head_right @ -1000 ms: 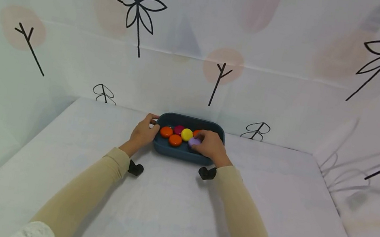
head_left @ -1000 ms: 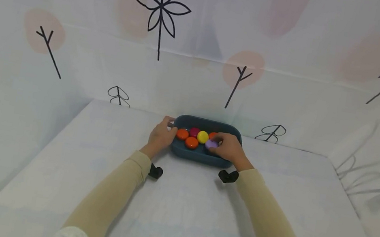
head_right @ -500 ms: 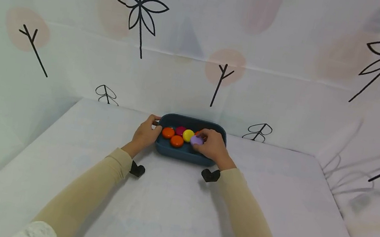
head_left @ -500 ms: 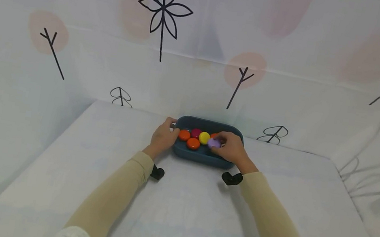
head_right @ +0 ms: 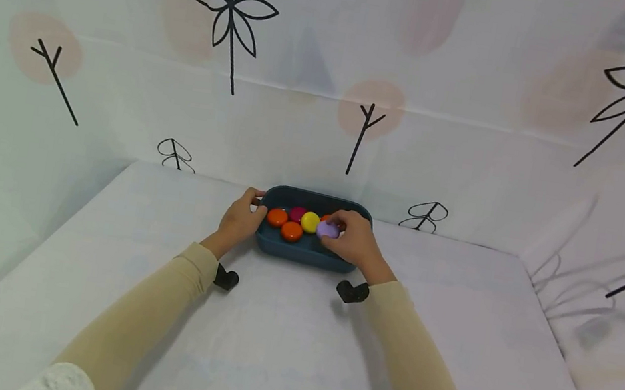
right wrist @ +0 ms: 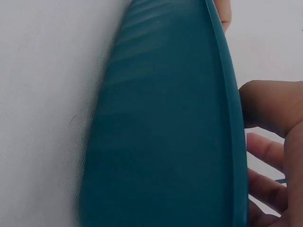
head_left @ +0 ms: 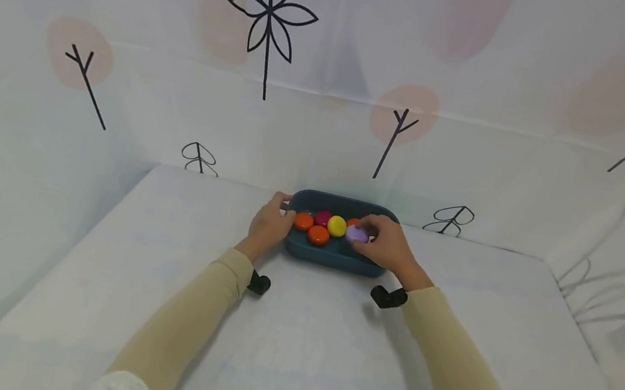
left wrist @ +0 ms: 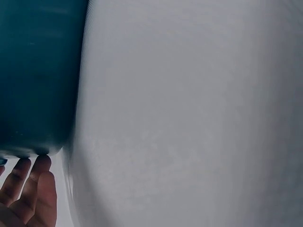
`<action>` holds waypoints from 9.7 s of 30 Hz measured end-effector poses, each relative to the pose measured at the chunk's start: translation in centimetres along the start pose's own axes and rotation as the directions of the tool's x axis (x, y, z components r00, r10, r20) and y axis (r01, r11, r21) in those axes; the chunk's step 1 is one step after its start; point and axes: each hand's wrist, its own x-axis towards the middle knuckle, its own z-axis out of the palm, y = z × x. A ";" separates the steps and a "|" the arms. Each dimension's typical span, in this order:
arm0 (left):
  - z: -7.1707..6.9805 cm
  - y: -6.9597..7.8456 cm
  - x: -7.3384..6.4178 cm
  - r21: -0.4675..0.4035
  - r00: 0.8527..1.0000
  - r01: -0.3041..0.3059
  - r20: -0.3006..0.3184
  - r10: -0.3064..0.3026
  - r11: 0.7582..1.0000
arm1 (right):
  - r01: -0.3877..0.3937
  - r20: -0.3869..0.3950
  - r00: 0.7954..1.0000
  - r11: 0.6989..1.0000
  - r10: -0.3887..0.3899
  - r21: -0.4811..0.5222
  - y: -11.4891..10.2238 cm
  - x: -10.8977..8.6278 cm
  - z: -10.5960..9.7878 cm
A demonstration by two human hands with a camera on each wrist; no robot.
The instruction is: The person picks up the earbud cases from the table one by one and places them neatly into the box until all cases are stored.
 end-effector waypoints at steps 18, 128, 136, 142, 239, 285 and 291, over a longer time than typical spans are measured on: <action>-0.1 0.1 0.0 0.010 1.000 0.018 0.010 -0.018 1.000 | 0.090 -0.005 0.996 0.993 -0.090 0.080 -2.1 -1.5 -0.3; -0.1 -0.2 0.1 -0.016 1.000 -0.002 0.021 0.002 1.000 | 0.146 0.049 0.988 0.989 -0.146 0.000 -5.0 -1.4 -0.6; -0.2 -0.3 0.2 -0.024 1.000 0.001 0.024 0.000 1.000 | 0.045 0.120 0.992 0.998 -0.039 -0.044 -2.8 -0.8 -1.2; -0.1 -0.2 0.2 -0.028 0.999 0.004 0.035 -0.003 1.000 | 0.049 0.133 0.990 0.994 -0.036 -0.097 -1.3 -0.5 -1.5; 0.0 -0.4 0.1 -0.047 1.000 0.003 0.031 -0.002 0.999 | 0.019 0.283 0.949 0.869 0.140 -0.494 1.3 1.5 0.0; 0.1 -0.4 0.2 -0.049 0.999 0.032 0.036 -0.030 0.998 | 0.056 0.345 0.930 0.880 0.126 -0.471 1.4 1.6 -0.1; 0.0 -0.4 0.2 -0.051 0.999 0.021 0.042 -0.019 0.998 | 0.044 0.335 0.935 0.900 0.116 -0.434 1.4 1.7 -0.2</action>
